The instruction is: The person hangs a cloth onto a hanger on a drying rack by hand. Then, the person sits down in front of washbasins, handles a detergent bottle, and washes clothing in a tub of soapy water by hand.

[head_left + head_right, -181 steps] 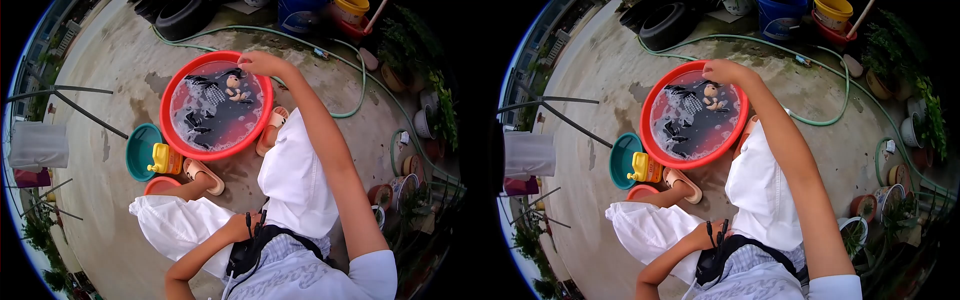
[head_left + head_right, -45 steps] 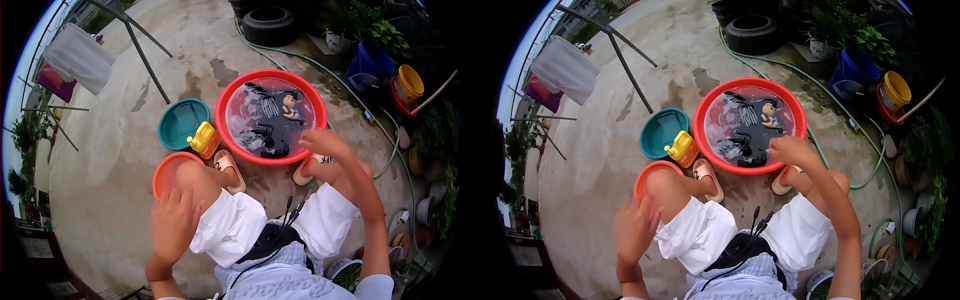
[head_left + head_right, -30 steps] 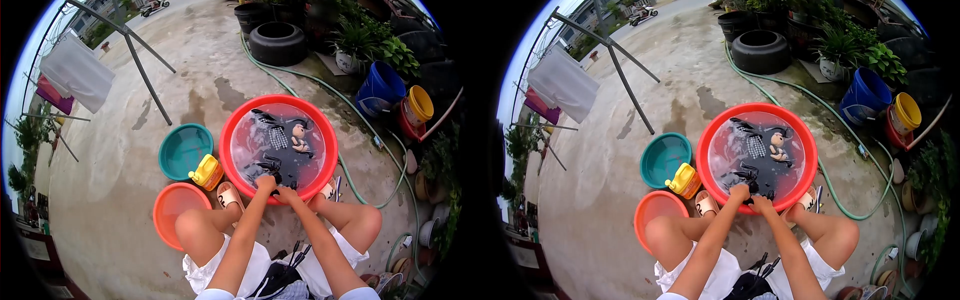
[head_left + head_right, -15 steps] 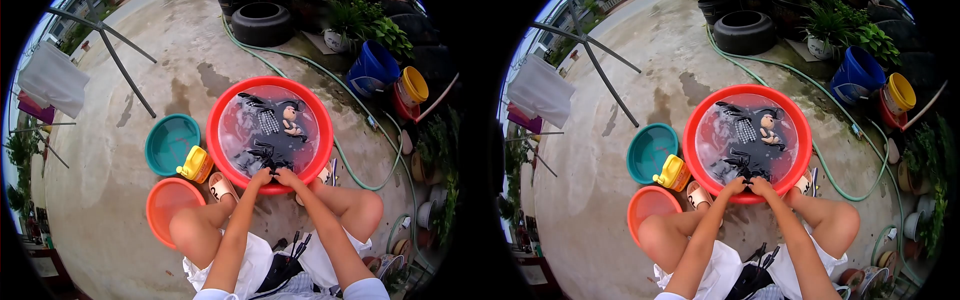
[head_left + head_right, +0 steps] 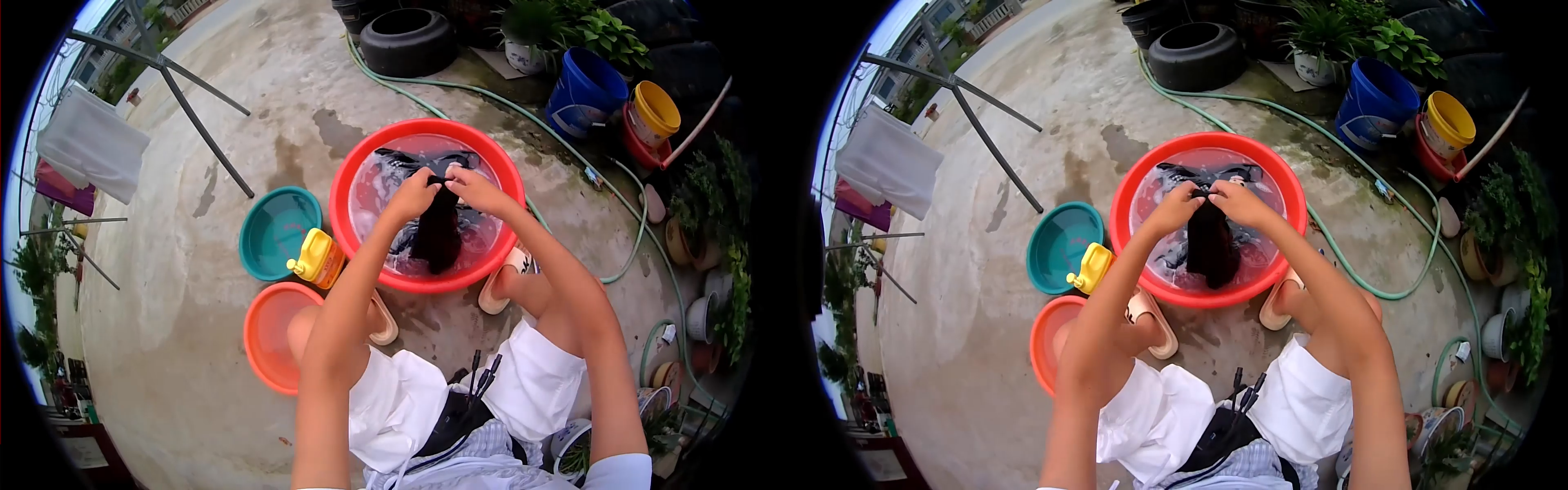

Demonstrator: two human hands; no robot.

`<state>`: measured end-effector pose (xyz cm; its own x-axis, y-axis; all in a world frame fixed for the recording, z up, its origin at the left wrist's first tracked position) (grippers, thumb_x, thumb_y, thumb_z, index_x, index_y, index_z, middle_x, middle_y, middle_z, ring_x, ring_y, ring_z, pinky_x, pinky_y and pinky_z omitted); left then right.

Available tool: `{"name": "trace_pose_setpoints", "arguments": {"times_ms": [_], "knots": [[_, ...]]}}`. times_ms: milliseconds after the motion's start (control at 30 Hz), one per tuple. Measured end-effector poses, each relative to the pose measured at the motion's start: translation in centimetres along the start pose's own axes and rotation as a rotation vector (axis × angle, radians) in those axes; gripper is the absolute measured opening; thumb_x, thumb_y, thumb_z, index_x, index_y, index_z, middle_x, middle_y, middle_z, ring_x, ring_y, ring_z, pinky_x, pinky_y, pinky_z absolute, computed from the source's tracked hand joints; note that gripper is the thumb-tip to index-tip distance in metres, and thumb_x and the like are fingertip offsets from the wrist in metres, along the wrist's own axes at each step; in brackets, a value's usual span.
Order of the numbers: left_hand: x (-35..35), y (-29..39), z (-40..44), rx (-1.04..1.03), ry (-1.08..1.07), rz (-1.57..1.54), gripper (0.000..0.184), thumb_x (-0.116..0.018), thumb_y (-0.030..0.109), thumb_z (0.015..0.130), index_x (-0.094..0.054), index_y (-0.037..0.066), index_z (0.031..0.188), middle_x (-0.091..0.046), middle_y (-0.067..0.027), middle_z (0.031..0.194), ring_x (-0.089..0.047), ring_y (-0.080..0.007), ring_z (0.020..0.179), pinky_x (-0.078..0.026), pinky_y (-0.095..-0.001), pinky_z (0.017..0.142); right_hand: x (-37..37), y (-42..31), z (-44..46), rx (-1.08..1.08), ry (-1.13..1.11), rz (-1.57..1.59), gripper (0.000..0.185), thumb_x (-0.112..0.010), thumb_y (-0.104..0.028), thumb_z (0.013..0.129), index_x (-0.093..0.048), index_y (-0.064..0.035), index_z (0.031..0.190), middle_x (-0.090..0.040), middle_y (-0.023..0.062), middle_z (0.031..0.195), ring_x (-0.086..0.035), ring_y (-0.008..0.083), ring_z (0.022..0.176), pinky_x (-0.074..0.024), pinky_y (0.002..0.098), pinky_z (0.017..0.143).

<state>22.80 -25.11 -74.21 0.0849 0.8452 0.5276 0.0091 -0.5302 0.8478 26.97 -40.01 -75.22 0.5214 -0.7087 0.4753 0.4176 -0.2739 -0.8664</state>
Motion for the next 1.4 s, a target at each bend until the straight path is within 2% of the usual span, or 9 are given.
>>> {"name": "trace_pose_setpoints", "arguments": {"times_ms": [167,300,400,600,633,833,967,1100,1400], "knots": [[3.7,5.3,-1.2,-0.114,0.114,-0.166,0.013,-0.053,0.005,0.082,-0.051,0.000,0.093,-0.055,-0.0046,0.079,-0.052,-0.0102,0.074,-0.042,-0.0247,0.065,3.0,-7.4,0.1,-0.106,-0.011,0.149,0.026,-0.055,-0.018,0.080,-0.050,-0.0015,0.100,-0.056,0.0096,0.087,-0.054,0.0197,0.077,-0.0427,0.0307,0.070],[4.0,4.3,-2.0,-0.099,0.143,-0.246,0.013,-0.052,0.003,0.081,-0.050,0.000,0.093,-0.054,-0.0021,0.076,-0.052,-0.0082,0.070,-0.042,-0.0232,0.062,1.0,-8.0,-0.3,-0.074,-0.133,-0.023,0.060,-0.070,-0.022,0.065,-0.037,-0.0042,0.112,-0.058,0.0193,0.098,-0.057,0.0322,0.092,-0.0438,0.0370,0.078],[3.7,2.7,-2.2,-0.238,0.220,0.019,0.013,-0.051,0.003,0.081,-0.051,0.001,0.094,-0.054,-0.0042,0.074,-0.053,-0.0108,0.070,-0.043,-0.0243,0.062,-1.4,-7.0,0.2,-0.211,0.090,-0.396,0.046,-0.066,-0.022,0.066,-0.041,-0.0073,0.102,-0.060,0.0209,0.085,-0.056,0.0396,0.083,-0.0446,0.0459,0.069],[5.6,2.0,-2.8,-0.139,0.036,0.081,0.032,-0.049,0.001,0.077,-0.044,0.003,0.109,-0.055,-0.0188,0.094,-0.056,-0.0315,0.078,-0.045,-0.0345,0.067,-1.7,-6.0,0.9,-0.079,0.290,-0.206,0.032,-0.067,-0.011,0.063,-0.050,-0.0047,0.090,-0.060,0.0188,0.081,-0.057,0.0374,0.081,-0.0452,0.0416,0.067],[6.3,2.4,-3.5,-0.128,0.034,0.183,0.038,-0.048,0.000,0.071,-0.045,0.003,0.109,-0.054,-0.0236,0.096,-0.052,-0.0387,0.093,-0.041,-0.0411,0.079,-1.2,-6.8,1.0,-0.142,0.308,-0.091,0.031,-0.069,-0.006,0.061,-0.051,-0.0029,0.087,-0.059,0.0183,0.080,-0.057,0.0360,0.079,-0.0450,0.0384,0.066],[5.6,-5.4,-4.6,0.176,-0.337,0.674,0.058,-0.065,0.017,0.068,-0.040,0.002,0.118,-0.054,-0.0253,0.099,-0.052,-0.0389,0.095,-0.042,-0.0403,0.083,1.2,-9.3,1.0,-0.083,0.360,0.003,0.025,-0.067,-0.003,0.064,-0.053,-0.0028,0.084,-0.057,0.0076,0.074,-0.055,0.0171,0.072,-0.0427,0.0284,0.067],[3.7,-8.5,-3.6,0.182,-0.220,0.259,0.068,-0.073,0.026,0.065,-0.040,-0.002,0.117,-0.057,-0.0207,0.101,-0.056,-0.0289,0.095,-0.044,-0.0353,0.082,2.1,-11.4,0.6,0.013,0.335,0.191,0.023,-0.066,0.001,0.066,-0.052,-0.0032,0.084,-0.053,0.0001,0.075,-0.051,0.0099,0.072,-0.0413,0.0244,0.066],[0.6,-7.6,-2.8,0.129,-0.416,-0.145,0.041,-0.070,0.017,0.069,-0.054,0.001,0.103,-0.059,-0.0079,0.088,-0.053,-0.0147,0.084,-0.043,-0.0288,0.077,3.8,-13.5,-0.2,0.144,0.388,0.167,0.024,-0.066,0.002,0.068,-0.051,-0.0039,0.085,-0.052,-0.0024,0.075,-0.049,0.0068,0.071,-0.0400,0.0213,0.065],[0.7,-5.9,-1.7,0.386,-0.059,-0.372,0.022,-0.059,0.022,0.077,-0.057,0.009,0.094,-0.058,-0.0001,0.080,-0.053,-0.0096,0.078,-0.039,-0.0261,0.062,7.7,-11.9,-0.8,0.119,0.581,0.331,0.022,-0.069,-0.004,0.069,-0.054,-0.0042,0.085,-0.054,-0.0021,0.072,-0.049,0.0066,0.067,-0.0415,0.0208,0.061]]}}
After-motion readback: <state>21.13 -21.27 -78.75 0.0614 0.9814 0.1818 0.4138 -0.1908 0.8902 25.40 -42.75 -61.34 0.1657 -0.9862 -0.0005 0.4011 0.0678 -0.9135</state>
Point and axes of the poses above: each hand's wrist, its own z-axis towards the middle knuckle, its own x-axis out of the back of the hand, y = z × x, the point moved 3 cm from there along z, towards the middle knuckle
